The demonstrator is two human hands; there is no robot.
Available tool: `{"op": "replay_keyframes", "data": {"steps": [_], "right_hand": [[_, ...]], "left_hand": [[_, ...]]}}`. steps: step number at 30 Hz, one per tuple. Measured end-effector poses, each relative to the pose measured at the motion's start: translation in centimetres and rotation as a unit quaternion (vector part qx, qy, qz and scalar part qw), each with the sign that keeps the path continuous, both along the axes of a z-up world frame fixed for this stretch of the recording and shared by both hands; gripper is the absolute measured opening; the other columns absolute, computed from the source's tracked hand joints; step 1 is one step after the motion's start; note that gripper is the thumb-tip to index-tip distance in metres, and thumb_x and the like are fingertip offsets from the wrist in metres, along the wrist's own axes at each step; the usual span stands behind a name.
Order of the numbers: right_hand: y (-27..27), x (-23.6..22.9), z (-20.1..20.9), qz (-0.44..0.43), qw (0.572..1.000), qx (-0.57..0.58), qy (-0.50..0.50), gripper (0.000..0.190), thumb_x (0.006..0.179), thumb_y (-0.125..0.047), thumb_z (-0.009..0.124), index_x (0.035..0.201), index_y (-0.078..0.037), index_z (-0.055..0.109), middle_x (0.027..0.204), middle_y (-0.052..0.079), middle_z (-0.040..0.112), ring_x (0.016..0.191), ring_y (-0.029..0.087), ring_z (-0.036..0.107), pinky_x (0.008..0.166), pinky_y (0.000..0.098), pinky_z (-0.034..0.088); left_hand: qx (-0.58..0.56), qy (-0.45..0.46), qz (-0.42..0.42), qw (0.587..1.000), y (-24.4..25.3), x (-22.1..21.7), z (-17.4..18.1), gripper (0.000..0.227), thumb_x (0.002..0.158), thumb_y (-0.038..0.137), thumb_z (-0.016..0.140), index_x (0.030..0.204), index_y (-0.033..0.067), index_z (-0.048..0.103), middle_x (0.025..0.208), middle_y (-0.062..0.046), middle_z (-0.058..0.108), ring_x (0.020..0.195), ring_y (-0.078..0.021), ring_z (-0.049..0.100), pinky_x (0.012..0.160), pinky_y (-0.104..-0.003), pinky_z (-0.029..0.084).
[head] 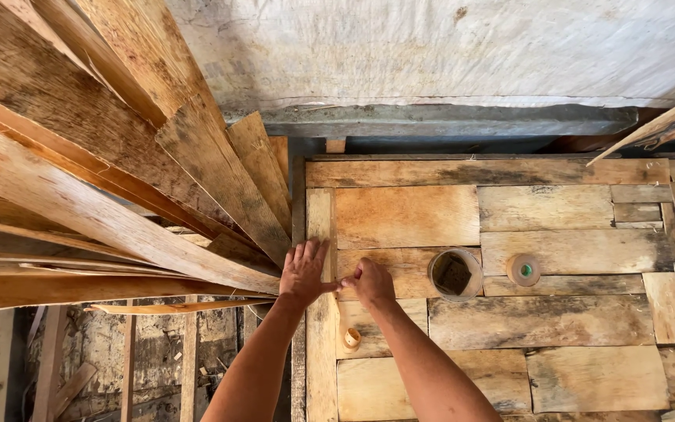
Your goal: Assembling and fitting small wooden pieces together to form a larger decorative wood panel.
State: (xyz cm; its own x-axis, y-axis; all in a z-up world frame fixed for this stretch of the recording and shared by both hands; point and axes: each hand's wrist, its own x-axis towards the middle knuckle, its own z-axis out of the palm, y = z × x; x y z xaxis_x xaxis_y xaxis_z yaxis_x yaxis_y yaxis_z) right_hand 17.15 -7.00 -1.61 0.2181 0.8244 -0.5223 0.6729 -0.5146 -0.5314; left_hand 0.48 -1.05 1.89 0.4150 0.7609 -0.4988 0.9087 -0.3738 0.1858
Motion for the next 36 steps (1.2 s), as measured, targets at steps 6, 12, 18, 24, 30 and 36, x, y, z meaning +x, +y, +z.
{"op": "replay_keyframes", "data": {"steps": [6, 12, 18, 24, 30, 36], "right_hand": [[0.1, 0.0, -0.1, 0.004, 1.000, 0.006, -0.015, 0.037, 0.080, -0.033, 0.088, 0.084, -0.008, 0.061, 0.080, 0.007, 0.069, 0.078, 0.021, 0.068, 0.072, 0.0396, 0.055], [0.2, 0.0, 0.2, 0.009, 1.000, 0.003, -0.020, 0.037, 0.079, -0.033, 0.088, 0.083, -0.007, 0.062, 0.080, 0.008, 0.070, 0.078, 0.023, 0.068, 0.074, 0.0409, 0.054], [0.2, 0.1, -0.1, 0.011, 1.000, 0.011, -0.020, 0.038, 0.080, -0.033, 0.088, 0.083, -0.007, 0.060, 0.080, 0.008, 0.069, 0.077, 0.022, 0.067, 0.073, 0.0406, 0.054], [-0.1, 0.0, -0.5, 0.010, 1.000, 0.023, -0.009, 0.035, 0.082, -0.030, 0.086, 0.082, -0.009, 0.058, 0.081, 0.006, 0.067, 0.076, 0.020, 0.065, 0.068, 0.0387, 0.054], [-0.4, -0.1, -0.1, 0.020, 0.998, 0.053, -0.029, 0.039, 0.078, -0.029, 0.089, 0.081, -0.007, 0.058, 0.078, 0.007, 0.064, 0.078, 0.023, 0.064, 0.071, 0.0403, 0.052], [-0.4, 0.1, -1.0, 0.025, 0.995, 0.092, -0.034, 0.041, 0.074, -0.030, 0.091, 0.079, -0.006, 0.058, 0.080, 0.010, 0.066, 0.083, 0.027, 0.064, 0.075, 0.0428, 0.052]], "left_hand": [[0.034, -0.006, -0.009, 0.999, -0.7, -0.2, -0.6, 0.142, 0.061, 0.079, 0.082, 0.165, 0.0129, 0.013, 0.161, -0.009, 0.031, 0.147, -0.0278, 0.033, 0.124, -0.046, 0.027], [0.045, -0.006, -0.014, 0.999, -0.7, -0.2, -0.7, 0.146, 0.056, 0.081, 0.083, 0.162, 0.0116, 0.012, 0.161, -0.010, 0.028, 0.146, -0.0299, 0.031, 0.121, -0.047, 0.025], [-0.026, -0.024, -0.031, 0.999, -0.1, -0.8, -0.1, 0.138, 0.068, 0.080, 0.078, 0.164, 0.0156, 0.002, 0.168, -0.014, 0.016, 0.150, -0.0338, 0.024, 0.122, -0.052, 0.023], [0.008, -0.036, -0.028, 0.999, -0.2, -1.0, -3.8, 0.124, 0.082, 0.076, 0.069, 0.165, 0.0139, 0.002, 0.169, -0.015, 0.014, 0.151, -0.0349, 0.021, 0.123, -0.053, 0.021], [0.016, 0.013, -0.037, 0.999, -1.3, -0.4, -0.8, 0.144, 0.066, 0.082, 0.076, 0.165, 0.0104, 0.000, 0.167, -0.012, 0.015, 0.154, -0.0292, 0.017, 0.127, -0.045, 0.015], [0.038, -0.001, -0.036, 0.999, -2.3, -0.7, -0.3, 0.148, 0.060, 0.082, 0.081, 0.163, 0.0123, 0.000, 0.168, -0.010, 0.014, 0.156, -0.0261, 0.013, 0.128, -0.047, 0.012]]}}
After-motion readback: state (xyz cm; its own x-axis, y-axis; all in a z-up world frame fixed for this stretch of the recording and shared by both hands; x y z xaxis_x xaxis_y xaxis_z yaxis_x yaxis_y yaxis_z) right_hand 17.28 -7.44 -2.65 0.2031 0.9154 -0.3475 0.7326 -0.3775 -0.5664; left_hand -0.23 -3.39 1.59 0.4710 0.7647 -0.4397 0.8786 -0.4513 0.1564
